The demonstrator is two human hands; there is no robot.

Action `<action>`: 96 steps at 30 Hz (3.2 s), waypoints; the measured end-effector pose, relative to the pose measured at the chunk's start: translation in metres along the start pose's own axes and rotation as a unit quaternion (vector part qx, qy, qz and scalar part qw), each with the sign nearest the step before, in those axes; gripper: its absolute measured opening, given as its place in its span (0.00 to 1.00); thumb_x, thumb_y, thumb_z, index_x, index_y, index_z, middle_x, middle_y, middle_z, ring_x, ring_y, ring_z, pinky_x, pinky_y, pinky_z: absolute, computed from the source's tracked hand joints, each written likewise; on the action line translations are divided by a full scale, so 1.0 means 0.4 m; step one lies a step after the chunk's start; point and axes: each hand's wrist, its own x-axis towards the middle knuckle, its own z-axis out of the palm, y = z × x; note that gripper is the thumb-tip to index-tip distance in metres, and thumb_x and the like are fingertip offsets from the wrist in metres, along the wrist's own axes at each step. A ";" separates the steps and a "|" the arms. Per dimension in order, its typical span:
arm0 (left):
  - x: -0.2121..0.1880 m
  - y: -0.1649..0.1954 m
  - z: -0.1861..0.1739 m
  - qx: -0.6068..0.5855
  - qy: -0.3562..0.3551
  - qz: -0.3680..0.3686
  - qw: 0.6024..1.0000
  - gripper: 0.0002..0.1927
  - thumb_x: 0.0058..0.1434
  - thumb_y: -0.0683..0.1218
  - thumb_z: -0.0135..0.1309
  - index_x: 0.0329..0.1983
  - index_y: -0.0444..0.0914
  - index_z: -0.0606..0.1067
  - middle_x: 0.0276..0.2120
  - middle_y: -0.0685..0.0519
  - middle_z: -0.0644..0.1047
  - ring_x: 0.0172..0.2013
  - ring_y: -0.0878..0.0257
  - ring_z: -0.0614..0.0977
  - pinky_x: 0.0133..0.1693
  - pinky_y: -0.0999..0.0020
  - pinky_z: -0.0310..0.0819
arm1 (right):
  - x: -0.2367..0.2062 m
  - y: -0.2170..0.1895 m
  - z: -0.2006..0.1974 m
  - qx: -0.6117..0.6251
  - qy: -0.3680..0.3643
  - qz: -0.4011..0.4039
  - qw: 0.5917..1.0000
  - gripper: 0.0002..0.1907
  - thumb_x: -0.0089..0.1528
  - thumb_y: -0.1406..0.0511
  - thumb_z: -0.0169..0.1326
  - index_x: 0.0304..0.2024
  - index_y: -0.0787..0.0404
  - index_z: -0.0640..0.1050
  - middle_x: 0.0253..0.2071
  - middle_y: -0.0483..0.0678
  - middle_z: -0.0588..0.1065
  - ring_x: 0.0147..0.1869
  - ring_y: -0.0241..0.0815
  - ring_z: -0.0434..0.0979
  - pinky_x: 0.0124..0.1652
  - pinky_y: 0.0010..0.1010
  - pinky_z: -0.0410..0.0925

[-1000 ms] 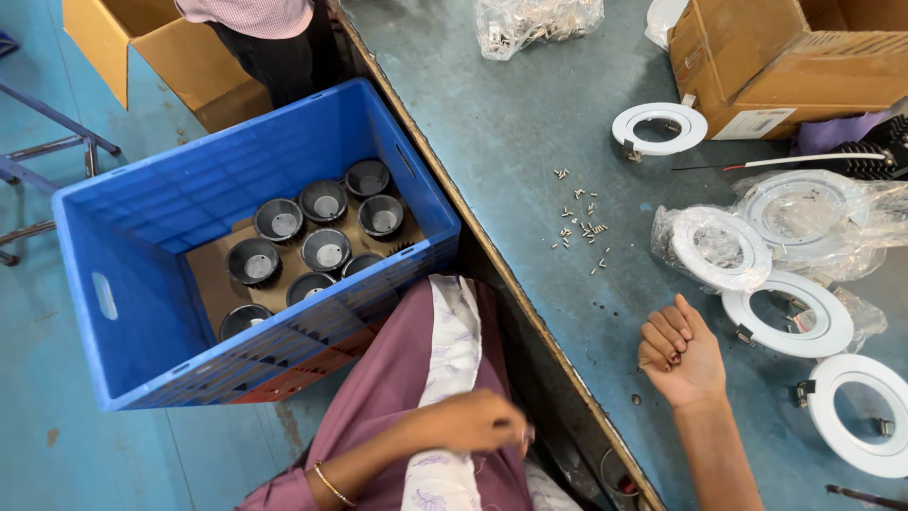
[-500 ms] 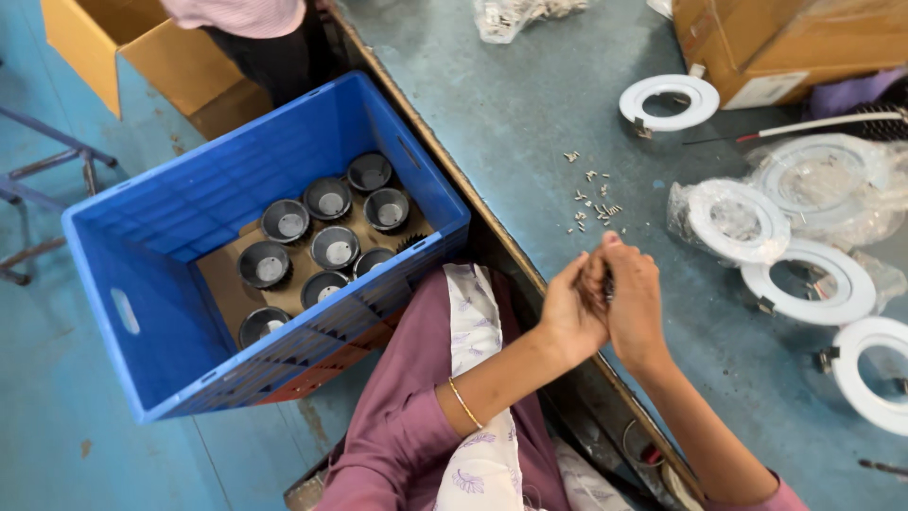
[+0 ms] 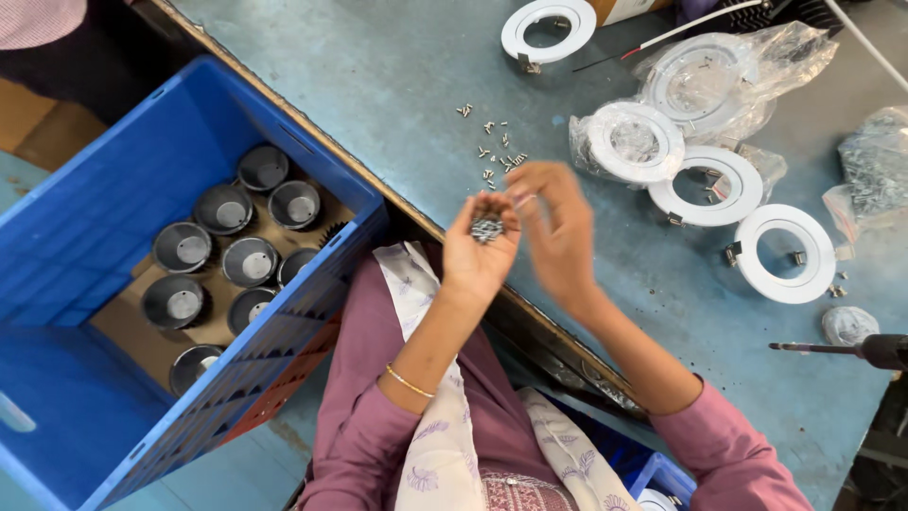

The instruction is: The person gathers small metal screws scattered on the workbench and places them into a small plastic bag, then reaches into a blue crate of black round housings and picks up white round light fixture trim rings, holding and turning them at the bench.

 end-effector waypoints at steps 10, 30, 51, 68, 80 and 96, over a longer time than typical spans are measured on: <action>-0.012 0.138 0.027 -0.080 -0.048 0.046 0.995 0.19 0.74 0.47 0.43 0.24 0.40 0.64 0.23 0.56 0.63 0.27 0.65 0.65 0.28 0.72 0.62 | 0.055 0.238 0.031 -0.447 -0.125 -0.010 0.886 0.50 0.68 0.44 0.47 0.76 0.71 0.45 0.77 0.71 0.46 0.81 0.66 0.42 0.73 0.52 0.43; -0.008 0.219 0.026 -0.078 -0.062 0.091 0.991 0.19 0.75 0.48 0.42 0.24 0.40 0.64 0.23 0.56 0.64 0.28 0.65 0.66 0.28 0.72 0.62 | 0.266 0.266 0.084 -0.205 -0.289 -0.168 0.920 0.18 0.70 0.69 0.50 0.62 0.66 0.73 0.67 0.54 0.69 0.73 0.54 0.66 0.68 0.41 0.62; 0.279 0.518 0.243 -0.057 0.017 0.250 0.966 0.07 0.67 0.40 0.47 0.31 0.36 0.68 0.28 0.51 0.70 0.31 0.60 0.73 0.36 0.65 0.76 | 0.218 0.235 0.068 -0.237 -0.165 -0.159 0.944 0.07 0.63 0.71 0.58 0.44 0.67 0.80 0.49 0.52 0.77 0.56 0.52 0.76 0.53 0.39 0.70; 0.608 0.356 0.379 0.848 -0.030 0.519 0.099 0.24 0.69 0.58 0.50 0.25 0.37 0.78 0.24 0.43 0.78 0.26 0.45 0.81 0.29 0.52 0.75 | 0.223 0.207 0.078 -0.237 -0.163 -0.144 0.947 0.07 0.61 0.73 0.56 0.43 0.66 0.78 0.47 0.50 0.76 0.53 0.50 0.75 0.52 0.38 0.69; 0.628 0.380 0.327 0.881 -0.100 0.456 0.082 0.10 0.67 0.46 0.51 0.45 0.33 0.71 0.53 0.42 0.67 0.55 0.47 0.68 0.54 0.52 0.65 | 0.223 0.206 0.078 -0.237 -0.160 -0.159 0.945 0.08 0.60 0.74 0.56 0.43 0.66 0.78 0.47 0.52 0.76 0.54 0.52 0.75 0.53 0.39 0.69; 0.530 0.368 0.337 0.880 -0.157 0.443 -0.073 0.38 0.76 0.53 0.52 0.78 0.29 0.53 0.75 0.40 0.60 0.73 0.35 0.54 0.67 0.28 0.28 | 0.205 0.262 0.057 -0.210 -0.143 -0.172 0.952 0.06 0.61 0.70 0.56 0.41 0.65 0.77 0.48 0.52 0.76 0.57 0.53 0.75 0.54 0.40 0.70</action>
